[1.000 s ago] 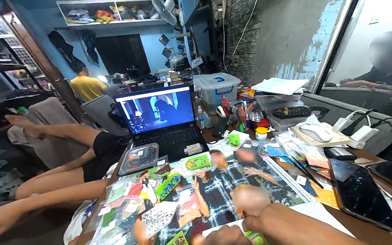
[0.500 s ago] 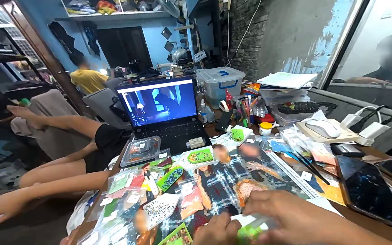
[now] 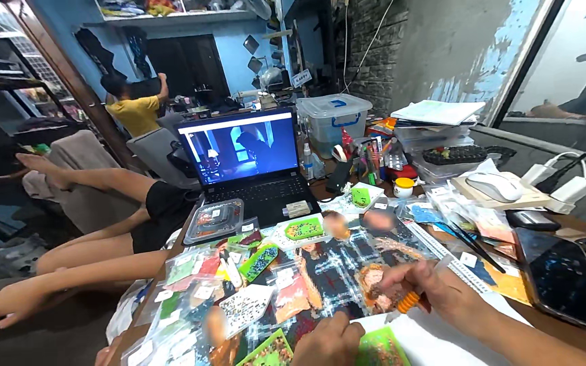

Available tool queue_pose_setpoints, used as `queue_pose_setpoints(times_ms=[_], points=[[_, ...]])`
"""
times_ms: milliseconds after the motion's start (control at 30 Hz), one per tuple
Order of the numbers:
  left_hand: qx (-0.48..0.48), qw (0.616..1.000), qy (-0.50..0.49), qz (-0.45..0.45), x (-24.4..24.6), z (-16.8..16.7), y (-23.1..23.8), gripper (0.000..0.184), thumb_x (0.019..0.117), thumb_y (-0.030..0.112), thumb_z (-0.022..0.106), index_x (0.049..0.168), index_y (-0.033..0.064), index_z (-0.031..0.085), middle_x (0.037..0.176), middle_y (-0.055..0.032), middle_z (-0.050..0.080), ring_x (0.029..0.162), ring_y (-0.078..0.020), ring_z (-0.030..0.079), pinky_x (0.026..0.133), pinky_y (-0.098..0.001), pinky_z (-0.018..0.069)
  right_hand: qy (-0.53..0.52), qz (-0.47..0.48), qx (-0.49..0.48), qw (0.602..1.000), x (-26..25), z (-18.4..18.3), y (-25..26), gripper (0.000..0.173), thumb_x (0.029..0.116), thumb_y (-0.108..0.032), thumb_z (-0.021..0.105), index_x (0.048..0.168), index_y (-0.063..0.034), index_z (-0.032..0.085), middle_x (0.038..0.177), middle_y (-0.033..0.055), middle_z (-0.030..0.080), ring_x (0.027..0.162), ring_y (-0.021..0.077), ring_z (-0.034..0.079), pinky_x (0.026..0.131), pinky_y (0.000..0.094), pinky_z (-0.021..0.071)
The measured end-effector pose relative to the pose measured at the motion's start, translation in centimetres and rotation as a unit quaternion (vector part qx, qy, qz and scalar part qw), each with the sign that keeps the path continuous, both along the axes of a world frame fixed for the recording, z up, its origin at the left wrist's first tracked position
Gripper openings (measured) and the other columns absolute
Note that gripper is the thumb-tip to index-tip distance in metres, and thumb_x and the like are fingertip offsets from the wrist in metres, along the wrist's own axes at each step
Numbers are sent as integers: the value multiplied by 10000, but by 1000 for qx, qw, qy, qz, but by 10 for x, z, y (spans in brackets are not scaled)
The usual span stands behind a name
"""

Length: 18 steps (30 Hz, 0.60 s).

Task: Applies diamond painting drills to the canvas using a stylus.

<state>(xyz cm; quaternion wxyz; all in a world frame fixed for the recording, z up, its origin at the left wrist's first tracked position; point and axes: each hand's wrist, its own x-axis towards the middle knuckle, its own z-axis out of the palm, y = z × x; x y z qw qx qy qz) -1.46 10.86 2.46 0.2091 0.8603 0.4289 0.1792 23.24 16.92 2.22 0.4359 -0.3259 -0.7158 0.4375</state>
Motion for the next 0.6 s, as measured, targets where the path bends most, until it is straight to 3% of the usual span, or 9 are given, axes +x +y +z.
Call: queue_pose_setpoints(times_ms=[67, 133, 233, 367, 600], points=[[-2, 1000, 2, 8, 0, 1, -1, 493, 840, 347, 820, 1166, -9, 720, 1045, -212, 692, 940, -375, 704, 761, -518, 594, 3, 4, 80, 997, -2, -5, 1, 564, 1033, -614, 396, 1070, -174, 748, 789, -112, 672, 641, -90, 556, 574, 95, 454], [-2, 1000, 8, 19, 1, 2, -1, 494, 838, 353, 819, 1164, -6, 720, 1054, -208, 694, 948, -371, 706, 763, -514, 596, -17, -1, 165, 986, -3, -8, 6, 462, 1073, -495, 441, 1137, -142, 731, 944, -44, 713, 814, -38, 633, 717, 137, 528], [-8, 999, 19, 32, 0, 3, -1, 511, 833, 372, 823, 1158, -8, 717, 1055, -211, 692, 949, -372, 706, 765, -512, 596, -89, -15, 226, 970, -4, -9, 10, 350, 1074, -390, 511, 1218, -134, 701, 1064, 21, 675, 990, 26, 627, 862, 180, 528], [-16, 999, 28, 34, -1, 4, 0, 522, 833, 375, 823, 1166, -11, 710, 1061, -215, 689, 956, -381, 703, 770, -515, 595, -129, -22, 220, 967, -3, -13, 11, 274, 1046, -280, 554, 1255, -150, 675, 1109, 32, 666, 1017, 34, 621, 886, 187, 524], [-33, 998, 36, 38, 2, 8, -2, 555, 846, 368, 817, 1218, -26, 699, 1084, -236, 681, 987, -403, 692, 799, -529, 590, -125, -11, 223, 967, -3, -11, 8, 235, 1046, -245, 544, 1194, -130, 686, 1045, 30, 681, 990, 27, 631, 878, 171, 516]])
